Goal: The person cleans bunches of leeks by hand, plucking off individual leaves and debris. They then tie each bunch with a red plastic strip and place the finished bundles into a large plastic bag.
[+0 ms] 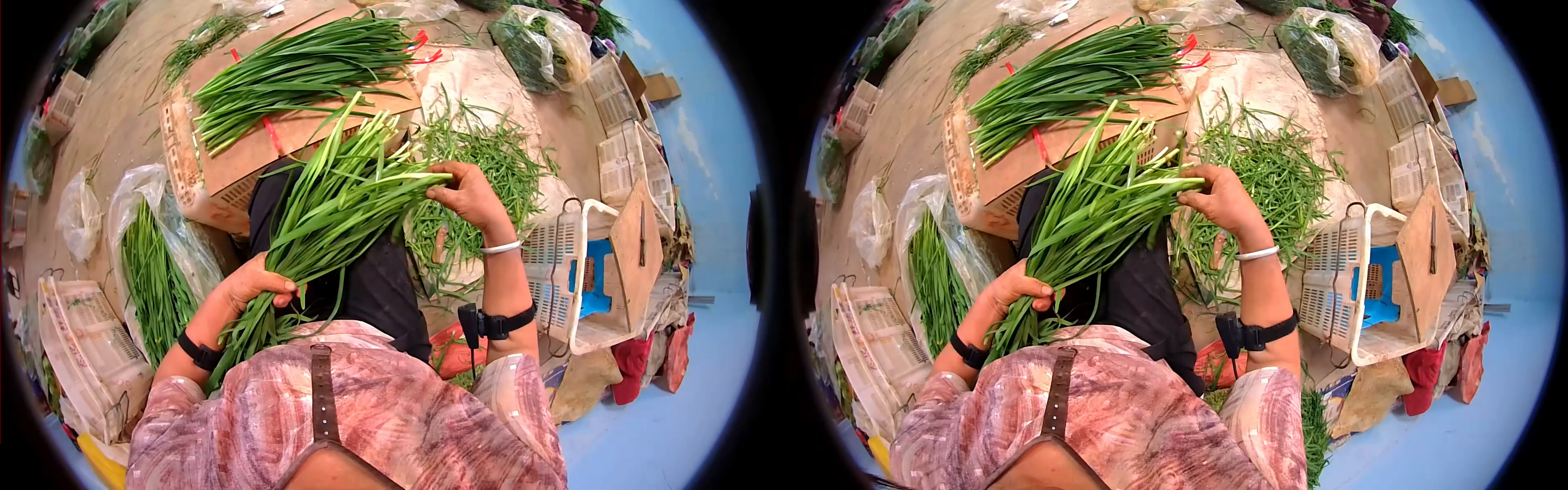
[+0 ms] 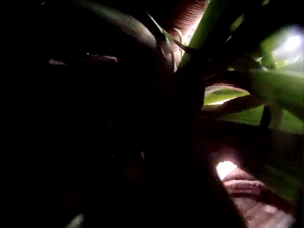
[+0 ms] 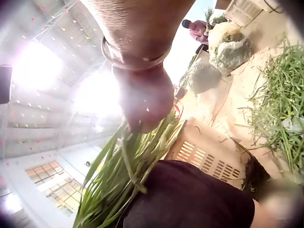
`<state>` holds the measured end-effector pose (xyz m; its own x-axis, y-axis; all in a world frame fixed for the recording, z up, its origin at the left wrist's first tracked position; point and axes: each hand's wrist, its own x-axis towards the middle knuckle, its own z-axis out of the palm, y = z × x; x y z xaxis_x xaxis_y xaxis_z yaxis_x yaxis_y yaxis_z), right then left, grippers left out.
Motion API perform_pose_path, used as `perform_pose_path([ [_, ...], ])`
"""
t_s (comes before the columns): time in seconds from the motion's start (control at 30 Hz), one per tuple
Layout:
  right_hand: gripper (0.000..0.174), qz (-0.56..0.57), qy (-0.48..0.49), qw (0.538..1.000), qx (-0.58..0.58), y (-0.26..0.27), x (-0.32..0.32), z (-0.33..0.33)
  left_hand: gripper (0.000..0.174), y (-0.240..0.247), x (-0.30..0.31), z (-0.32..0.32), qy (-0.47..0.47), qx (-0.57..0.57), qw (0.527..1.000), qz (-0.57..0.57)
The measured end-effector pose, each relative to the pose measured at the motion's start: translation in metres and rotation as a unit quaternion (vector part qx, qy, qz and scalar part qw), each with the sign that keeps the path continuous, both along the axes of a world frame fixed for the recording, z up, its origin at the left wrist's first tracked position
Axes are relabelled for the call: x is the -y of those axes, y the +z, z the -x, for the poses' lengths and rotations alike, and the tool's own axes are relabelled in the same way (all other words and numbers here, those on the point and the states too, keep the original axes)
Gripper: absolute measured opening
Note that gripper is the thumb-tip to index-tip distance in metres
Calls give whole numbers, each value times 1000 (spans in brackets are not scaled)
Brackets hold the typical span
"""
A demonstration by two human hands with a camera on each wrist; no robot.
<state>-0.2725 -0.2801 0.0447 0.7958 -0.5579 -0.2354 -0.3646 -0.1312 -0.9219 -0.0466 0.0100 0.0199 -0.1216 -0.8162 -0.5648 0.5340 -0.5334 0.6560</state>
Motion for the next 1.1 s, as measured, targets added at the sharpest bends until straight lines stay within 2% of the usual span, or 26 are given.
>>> perform_pose_path([
  [0.1, 34, -37, -42, 998, -2, -6, -2, 8, 44, 0, 0, 2, 5, -18, 1000, 0],
  [0.17, 34, -109, -107, 987, 58, -10, -3, 15, 47, 3, 1, 5, 1, 5, 1000, 8],
  [0.2, 34, -109, -108, 986, 58, -12, -1, 20, 47, 4, 1, 7, 0, 5, 1000, 7],
  [0.3, 21, -206, -113, 957, 168, -28, 15, 42, 49, 8, 3, 10, 10, 19, 1000, -9],
  [0.33, 21, -205, -114, 957, 168, -33, 20, 48, 43, 9, 3, 11, 18, 14, 1000, -10],
  [0.37, 19, -212, -157, 943, 202, -38, 24, 53, 37, 10, 4, 11, 25, 9, 1000, -12],
  [0.4, 17, -219, -199, 926, 235, -43, 28, 60, 37, 9, 3, 12, 24, 8, 1000, -13],
  [0.47, 13, -206, -227, 929, 209, -61, 38, 73, 37, 8, 2, 11, 26, 25, 999, -12],
  [0.5, 13, -48, -268, 960, 57, -72, 41, 76, 37, 9, 2, 11, 25, 25, 999, -11],
  [0.53, 13, 113, -297, 943, -98, -76, 43, 77, 36, 11, 3, 12, 24, 34, 999, -12],
  [0.57, 21, 5, -298, 954, -31, -53, 27, 67, 36, 12, 4, 12, 25, 42, 999, -13],
  [0.6, 21, 4, -298, 954, -32, -36, 16, 56, 36, 8, 4, 12, 24, 41, 999, -15],
  [0.67, 31, -66, -280, 958, 6, -21, -6, 39, 52, 0, 2, 10, 15, 40, 999, -24],
  [0.7, 39, 115, -256, 960, -18, -31, -11, 35, 52, 1, 3, 10, 15, 41, 999, -22],
  [0.73, 39, 344, -254, 903, -50, -22, -25, 28, 52, 2, 5, 11, 17, 45, 999, -15],
  [0.8, 39, 473, -212, 855, 17, -5, -44, 12, 52, 3, 3, 13, 21, 47, 999, -14],
  [0.87, 37, 476, -147, 864, -69, -4, -62, -6, 50, 2, 4, 13, 19, 54, 998, -11],
  [0.93, 24, 467, -140, 866, -113, -25, -63, -19, 49, 3, 4, 16, 11, 46, 999, -8],
  [1.0, 16, 500, -155, 852, -17, -37, -56, -20, 47, 6, 5, 17, 15, 39, 999, 1],
  [1.07, 12, 455, -155, 876, 44, -41, -48, -14, 45, 4, 3, 16, 14, 52, 999, 3],
  [1.1, 10, 459, -186, 869, 16, -45, -42, -10, 45, 3, 2, 16, 12, 51, 999, 3],
])
